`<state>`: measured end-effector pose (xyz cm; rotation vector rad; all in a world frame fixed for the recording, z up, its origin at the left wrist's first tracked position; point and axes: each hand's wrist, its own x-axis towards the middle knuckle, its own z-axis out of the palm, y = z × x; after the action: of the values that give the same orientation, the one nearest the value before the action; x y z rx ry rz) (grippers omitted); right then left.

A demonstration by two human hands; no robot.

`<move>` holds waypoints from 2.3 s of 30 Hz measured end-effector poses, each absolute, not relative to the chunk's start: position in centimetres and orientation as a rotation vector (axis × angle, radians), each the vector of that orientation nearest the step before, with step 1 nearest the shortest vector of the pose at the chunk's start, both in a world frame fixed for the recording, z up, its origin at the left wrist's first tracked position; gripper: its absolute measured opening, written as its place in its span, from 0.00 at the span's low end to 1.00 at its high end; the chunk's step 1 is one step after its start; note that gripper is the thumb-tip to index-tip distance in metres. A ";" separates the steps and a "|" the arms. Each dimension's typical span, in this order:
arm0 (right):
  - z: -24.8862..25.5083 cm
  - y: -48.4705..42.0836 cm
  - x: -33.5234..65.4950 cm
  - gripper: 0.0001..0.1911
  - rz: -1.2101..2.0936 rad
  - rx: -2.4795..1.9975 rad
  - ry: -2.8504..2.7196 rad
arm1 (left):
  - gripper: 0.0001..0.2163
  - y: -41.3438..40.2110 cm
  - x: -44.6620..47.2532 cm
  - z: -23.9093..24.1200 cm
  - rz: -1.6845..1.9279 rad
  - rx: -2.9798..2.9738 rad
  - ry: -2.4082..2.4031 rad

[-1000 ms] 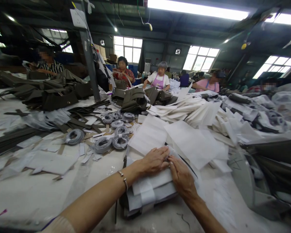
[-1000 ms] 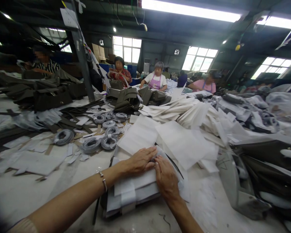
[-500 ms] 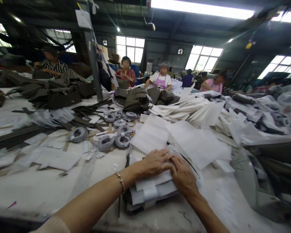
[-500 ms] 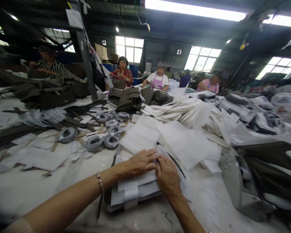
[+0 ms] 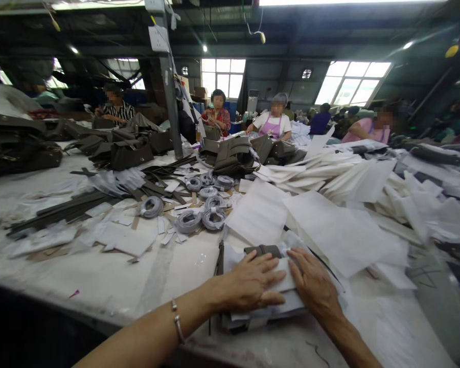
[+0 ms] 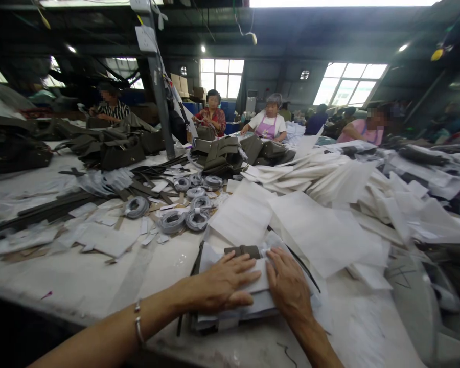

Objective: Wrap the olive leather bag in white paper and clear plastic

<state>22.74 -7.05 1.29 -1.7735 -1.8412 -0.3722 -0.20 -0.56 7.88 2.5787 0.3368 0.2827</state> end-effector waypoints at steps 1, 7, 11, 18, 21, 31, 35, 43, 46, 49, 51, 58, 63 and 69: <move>1.3 -7.1 22.7 0.18 -0.371 -1.776 -1.839 | 0.31 -1.0 -0.6 7.6 0.282 2.586 0.345; 1.3 -7.1 22.8 0.18 -0.366 -1.764 -1.853 | 0.26 -0.4 -1.1 7.4 0.411 2.519 0.355; 1.0 -7.0 23.1 0.19 -0.355 -1.759 -1.859 | 0.16 3.7 -2.1 7.1 0.749 2.498 0.702; 1.3 -6.8 25.4 0.19 -0.333 -1.720 -1.960 | 0.12 9.6 -4.7 4.4 0.903 2.471 1.430; 4.6 -5.2 24.8 0.16 -0.190 -1.707 -1.976 | 0.11 10.1 -4.7 3.9 0.866 2.515 1.503; 7.5 5.8 12.3 0.20 0.666 -1.676 -2.289 | 0.09 10.1 -5.6 3.5 0.743 2.496 1.630; 4.7 7.9 13.2 0.32 -0.133 -1.762 -2.295 | 0.19 10.0 -5.5 3.3 0.595 2.492 1.469; 9.1 8.0 11.3 0.11 0.052 -1.726 -2.327 | 0.25 9.5 -5.0 4.1 0.617 2.391 1.406; 8.9 7.6 9.3 0.13 0.418 -1.831 -2.323 | 0.30 9.5 -4.9 4.4 0.518 2.410 1.467; 6.4 7.7 9.6 0.13 0.330 -1.838 -2.316 | 0.33 9.4 -4.9 4.3 0.491 2.431 1.487; 4.3 8.0 10.9 0.17 0.032 -1.817 -2.293 | 0.34 9.4 -4.9 4.1 0.503 2.429 1.497; 3.1 8.6 14.4 0.13 -0.237 -1.578 -2.024 | 0.33 9.4 -5.3 3.9 0.836 2.218 1.402; 5.5 8.0 13.8 0.12 -0.095 -1.438 -1.698 | 0.32 9.2 -5.2 4.2 1.017 1.953 1.295; 5.3 6.9 13.6 0.26 0.246 -1.559 -1.806 | 0.33 9.6 -4.8 3.9 1.055 1.602 1.090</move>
<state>13.56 6.92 5.31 -1.5594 -1.8059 0.2463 -4.76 9.58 3.87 1.6019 1.0902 1.0553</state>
